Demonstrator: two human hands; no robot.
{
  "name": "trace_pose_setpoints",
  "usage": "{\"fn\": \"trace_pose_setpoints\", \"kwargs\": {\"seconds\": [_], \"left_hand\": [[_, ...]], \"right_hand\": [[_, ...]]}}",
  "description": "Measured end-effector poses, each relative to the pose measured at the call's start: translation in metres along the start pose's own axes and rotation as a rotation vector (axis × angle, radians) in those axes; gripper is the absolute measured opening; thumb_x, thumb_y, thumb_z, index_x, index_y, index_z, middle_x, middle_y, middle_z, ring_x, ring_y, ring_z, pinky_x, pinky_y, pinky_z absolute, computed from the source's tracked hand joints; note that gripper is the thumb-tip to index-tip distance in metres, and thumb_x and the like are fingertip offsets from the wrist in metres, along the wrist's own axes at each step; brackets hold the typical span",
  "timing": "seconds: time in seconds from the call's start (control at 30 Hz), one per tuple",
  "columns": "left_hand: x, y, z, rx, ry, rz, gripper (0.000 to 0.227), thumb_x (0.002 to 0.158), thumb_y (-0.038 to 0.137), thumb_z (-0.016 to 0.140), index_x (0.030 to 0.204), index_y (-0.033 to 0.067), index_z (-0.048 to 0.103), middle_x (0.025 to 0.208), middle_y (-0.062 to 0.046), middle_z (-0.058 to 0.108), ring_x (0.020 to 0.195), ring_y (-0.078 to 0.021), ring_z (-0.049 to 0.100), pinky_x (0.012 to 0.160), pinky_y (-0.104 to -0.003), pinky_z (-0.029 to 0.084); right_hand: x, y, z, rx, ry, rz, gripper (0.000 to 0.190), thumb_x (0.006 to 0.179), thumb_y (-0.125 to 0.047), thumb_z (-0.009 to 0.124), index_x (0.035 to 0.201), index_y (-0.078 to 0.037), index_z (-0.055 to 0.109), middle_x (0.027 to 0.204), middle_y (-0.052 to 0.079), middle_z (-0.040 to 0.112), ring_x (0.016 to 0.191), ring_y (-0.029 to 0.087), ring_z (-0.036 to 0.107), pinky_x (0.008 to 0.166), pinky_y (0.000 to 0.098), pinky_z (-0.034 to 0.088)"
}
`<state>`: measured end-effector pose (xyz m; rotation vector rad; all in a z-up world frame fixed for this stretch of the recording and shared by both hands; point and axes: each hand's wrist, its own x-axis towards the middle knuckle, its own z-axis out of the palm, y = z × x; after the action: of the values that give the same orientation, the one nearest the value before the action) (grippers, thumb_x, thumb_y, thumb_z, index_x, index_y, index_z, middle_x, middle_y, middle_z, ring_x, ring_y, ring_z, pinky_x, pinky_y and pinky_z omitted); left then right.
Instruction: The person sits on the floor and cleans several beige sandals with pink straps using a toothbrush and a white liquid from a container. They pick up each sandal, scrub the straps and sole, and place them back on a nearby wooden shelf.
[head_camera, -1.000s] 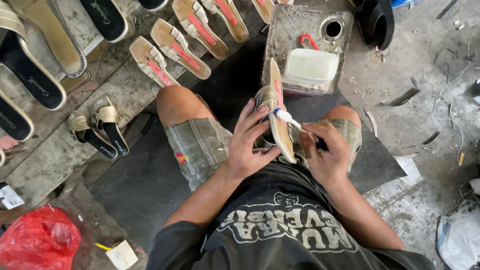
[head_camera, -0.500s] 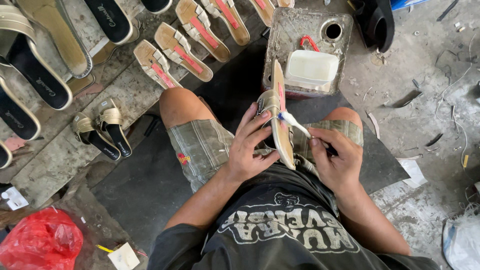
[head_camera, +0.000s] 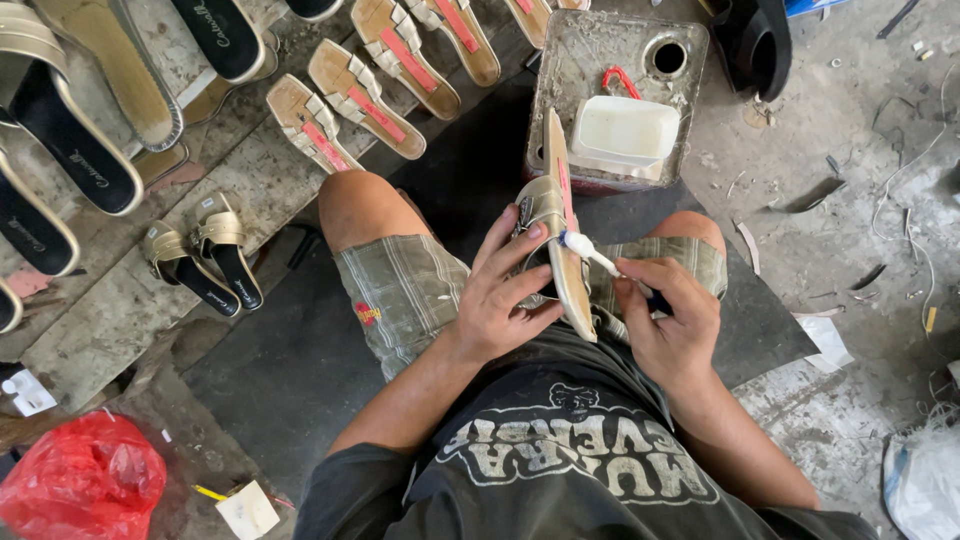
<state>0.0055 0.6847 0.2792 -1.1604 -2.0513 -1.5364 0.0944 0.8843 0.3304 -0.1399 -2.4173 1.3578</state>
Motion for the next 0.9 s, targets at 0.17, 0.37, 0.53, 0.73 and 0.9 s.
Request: {"fn": "trace_pose_setpoints", "kwargs": {"seconds": [0.17, 0.37, 0.53, 0.73, 0.9], "left_hand": [[-0.003, 0.001, 0.001, -0.007, 0.0, -0.003, 0.082, 0.073, 0.015, 0.101, 0.138, 0.0129, 0.051, 0.154, -0.017, 0.046, 0.148, -0.0452, 0.04, 0.126, -0.061, 0.04], [-0.003, 0.003, 0.001, -0.071, 0.019, -0.036, 0.083, 0.077, 0.016, 0.1, 0.142, 0.0171, 0.048, 0.155, -0.016, 0.046, 0.151, -0.0456, 0.04, 0.127, -0.061, 0.04], [0.002, 0.007, -0.001, -0.08, 0.001, -0.037, 0.082, 0.077, 0.017, 0.099, 0.141, 0.0185, 0.048, 0.154, -0.017, 0.047, 0.149, -0.0459, 0.043, 0.127, -0.062, 0.04], [0.008, 0.013, -0.005, -0.099, 0.004, -0.085, 0.085, 0.078, 0.02, 0.098, 0.144, 0.0182, 0.045, 0.155, -0.018, 0.047, 0.151, -0.0443, 0.043, 0.129, -0.062, 0.039], [0.013, 0.015, -0.005, -0.237, -0.037, -0.1, 0.085, 0.079, 0.021, 0.097, 0.146, 0.0216, 0.044, 0.159, -0.019, 0.045, 0.155, -0.0435, 0.04, 0.127, -0.057, 0.036]], "right_hand": [[-0.003, 0.007, 0.0, 0.186, -0.053, -0.002, 0.021, 0.093, 0.014, 0.061, 0.111, 0.002, 0.066, 0.098, 0.01, 0.071, 0.081, 0.014, 0.069, 0.072, 0.0246, 0.054], [-0.005, 0.012, -0.002, 0.28, -0.075, -0.016, 0.02, 0.092, 0.014, 0.06, 0.108, 0.003, 0.066, 0.095, 0.011, 0.07, 0.078, 0.014, 0.064, 0.071, 0.0245, 0.05], [-0.007, 0.012, 0.002, 0.291, -0.057, 0.003, 0.02, 0.093, 0.015, 0.059, 0.109, 0.004, 0.066, 0.095, 0.012, 0.069, 0.08, 0.016, 0.064, 0.071, 0.0253, 0.049], [-0.006, 0.012, -0.004, 0.296, -0.088, -0.106, 0.02, 0.09, 0.014, 0.062, 0.105, 0.003, 0.065, 0.098, 0.014, 0.07, 0.083, 0.018, 0.068, 0.074, 0.0268, 0.053], [-0.003, 0.014, -0.008, 0.226, -0.045, -0.057, 0.018, 0.09, 0.013, 0.063, 0.105, 0.003, 0.067, 0.099, 0.016, 0.07, 0.081, 0.018, 0.069, 0.072, 0.0273, 0.053]]}}
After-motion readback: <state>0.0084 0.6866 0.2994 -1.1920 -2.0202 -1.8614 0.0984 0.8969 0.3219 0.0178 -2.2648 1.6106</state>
